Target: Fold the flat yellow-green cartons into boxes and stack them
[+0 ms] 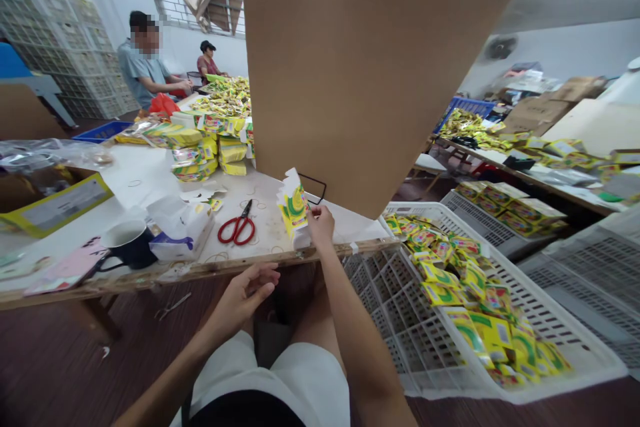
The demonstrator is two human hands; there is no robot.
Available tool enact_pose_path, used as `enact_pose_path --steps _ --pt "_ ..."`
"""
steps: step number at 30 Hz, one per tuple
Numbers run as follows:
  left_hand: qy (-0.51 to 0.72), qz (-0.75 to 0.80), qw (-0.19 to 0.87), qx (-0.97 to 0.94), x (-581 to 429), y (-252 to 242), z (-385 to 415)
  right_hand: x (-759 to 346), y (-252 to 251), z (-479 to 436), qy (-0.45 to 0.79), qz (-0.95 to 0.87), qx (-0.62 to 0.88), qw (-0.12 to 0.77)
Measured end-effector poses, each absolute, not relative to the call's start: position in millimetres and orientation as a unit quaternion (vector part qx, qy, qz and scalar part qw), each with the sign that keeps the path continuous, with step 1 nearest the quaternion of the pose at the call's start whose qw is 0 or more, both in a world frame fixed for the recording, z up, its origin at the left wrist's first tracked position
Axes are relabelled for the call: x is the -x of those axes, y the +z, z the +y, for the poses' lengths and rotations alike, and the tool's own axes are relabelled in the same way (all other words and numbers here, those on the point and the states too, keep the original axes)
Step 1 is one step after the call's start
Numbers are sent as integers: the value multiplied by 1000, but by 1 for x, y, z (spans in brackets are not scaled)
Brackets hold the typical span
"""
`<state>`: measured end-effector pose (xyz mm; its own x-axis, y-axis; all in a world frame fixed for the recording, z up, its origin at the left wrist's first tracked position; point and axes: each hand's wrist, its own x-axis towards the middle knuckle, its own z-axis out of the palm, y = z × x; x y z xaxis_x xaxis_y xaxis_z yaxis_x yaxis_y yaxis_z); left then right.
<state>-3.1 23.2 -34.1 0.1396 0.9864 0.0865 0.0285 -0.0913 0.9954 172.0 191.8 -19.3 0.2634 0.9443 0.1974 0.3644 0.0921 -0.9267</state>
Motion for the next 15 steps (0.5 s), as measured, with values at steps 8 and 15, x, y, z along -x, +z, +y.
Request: enact_pose_path --steps 8,15 --pt "568 383 559 -467 9 -22 26 -158 -33 50 470 -467 500 558" --pt "534 436 514 -510 5 -13 17 -151 -47 13 529 -422 449 584"
